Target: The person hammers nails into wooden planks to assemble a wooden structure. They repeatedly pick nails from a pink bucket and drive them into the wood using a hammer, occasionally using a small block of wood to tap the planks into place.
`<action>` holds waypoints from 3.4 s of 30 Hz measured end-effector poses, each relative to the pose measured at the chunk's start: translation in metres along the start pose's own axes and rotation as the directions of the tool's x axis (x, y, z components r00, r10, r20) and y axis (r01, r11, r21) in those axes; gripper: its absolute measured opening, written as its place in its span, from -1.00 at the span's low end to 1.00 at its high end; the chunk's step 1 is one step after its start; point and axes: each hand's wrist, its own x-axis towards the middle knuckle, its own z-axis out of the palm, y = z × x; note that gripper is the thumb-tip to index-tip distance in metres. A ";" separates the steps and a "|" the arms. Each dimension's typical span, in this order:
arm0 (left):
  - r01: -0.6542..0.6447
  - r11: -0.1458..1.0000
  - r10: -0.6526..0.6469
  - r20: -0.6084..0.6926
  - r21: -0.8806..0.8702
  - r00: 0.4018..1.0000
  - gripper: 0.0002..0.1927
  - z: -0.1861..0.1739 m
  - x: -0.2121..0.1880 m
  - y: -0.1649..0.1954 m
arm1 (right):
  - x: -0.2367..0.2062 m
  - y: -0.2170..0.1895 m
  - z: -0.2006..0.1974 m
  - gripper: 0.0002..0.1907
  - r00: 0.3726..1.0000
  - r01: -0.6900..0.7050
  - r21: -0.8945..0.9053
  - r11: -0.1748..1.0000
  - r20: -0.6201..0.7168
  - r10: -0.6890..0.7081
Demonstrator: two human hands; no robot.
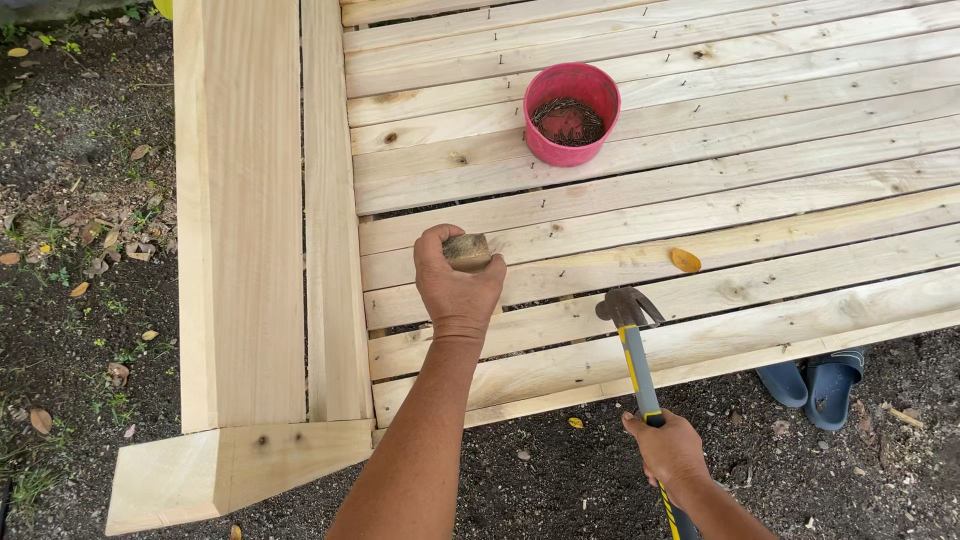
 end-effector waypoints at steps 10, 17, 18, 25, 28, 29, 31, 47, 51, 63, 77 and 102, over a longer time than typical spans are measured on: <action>-0.042 0.999 0.042 0.003 -0.001 0.999 -0.41 -0.004 -0.001 -0.001 | 0.014 0.021 0.004 -0.65 0.958 0.277 0.280 0.919 -0.010 -0.286; -0.109 0.994 0.109 -0.016 -0.005 0.994 -0.42 -0.002 -0.017 0.008 | 0.002 0.013 0.014 -0.66 0.984 0.153 0.135 0.979 0.072 -0.164; -0.127 0.992 0.127 -0.024 -0.004 0.992 -0.42 -0.003 -0.018 0.010 | 0.001 0.008 0.012 -0.66 0.993 0.060 0.014 0.998 0.099 -0.061; -0.132 0.990 0.131 -0.025 -0.048 0.991 -0.42 -0.015 -0.008 0.020 | -0.004 -0.005 0.006 -0.63 0.924 0.382 0.240 0.892 -0.081 -0.374; -0.186 0.982 0.185 -0.022 -0.032 0.982 -0.42 -0.013 -0.007 0.028 | -0.009 -0.003 0.015 -0.71 0.933 0.361 0.199 0.911 -0.066 -0.355; -0.204 0.979 0.204 -0.017 -0.020 0.979 -0.41 -0.012 -0.009 0.031 | -0.008 -0.007 0.018 -0.79 0.971 0.238 0.061 0.969 -0.012 -0.238; -0.182 0.983 0.183 0.026 -0.021 0.983 -0.40 -0.008 -0.011 0.034 | -0.003 -0.015 0.017 -0.78 0.992 0.126 -0.105 0.986 0.024 -0.124; -0.166 0.985 0.168 0.044 -0.048 0.985 -0.40 -0.016 -0.011 0.028 | 0.036 -0.014 0.015 -0.59 0.941 0.314 -0.277 0.908 -0.034 -0.336; -0.151 0.988 0.151 0.012 -0.042 0.988 -0.40 -0.020 -0.006 0.024 | 0.022 0.013 0.015 -0.59 0.833 0.548 0.072 0.833 -0.141 -0.536; -0.186 0.982 0.186 0.002 -0.029 0.982 -0.39 -0.019 0.026 0.050 | 0.037 -0.009 0.010 -0.55 0.834 0.537 -0.136 0.832 -0.063 -0.549; 0.092 0.977 -0.111 0.095 0.191 0.989 -0.41 0.001 0.052 0.048 | 0.037 -0.014 -0.003 -0.59 0.928 0.346 -0.267 0.899 -0.042 -0.370; -0.092 0.995 0.083 -0.178 -0.045 0.980 -0.42 0.048 0.070 0.026 | 0.092 -0.063 -0.039 -0.55 0.971 0.207 -0.244 0.947 0.170 -0.169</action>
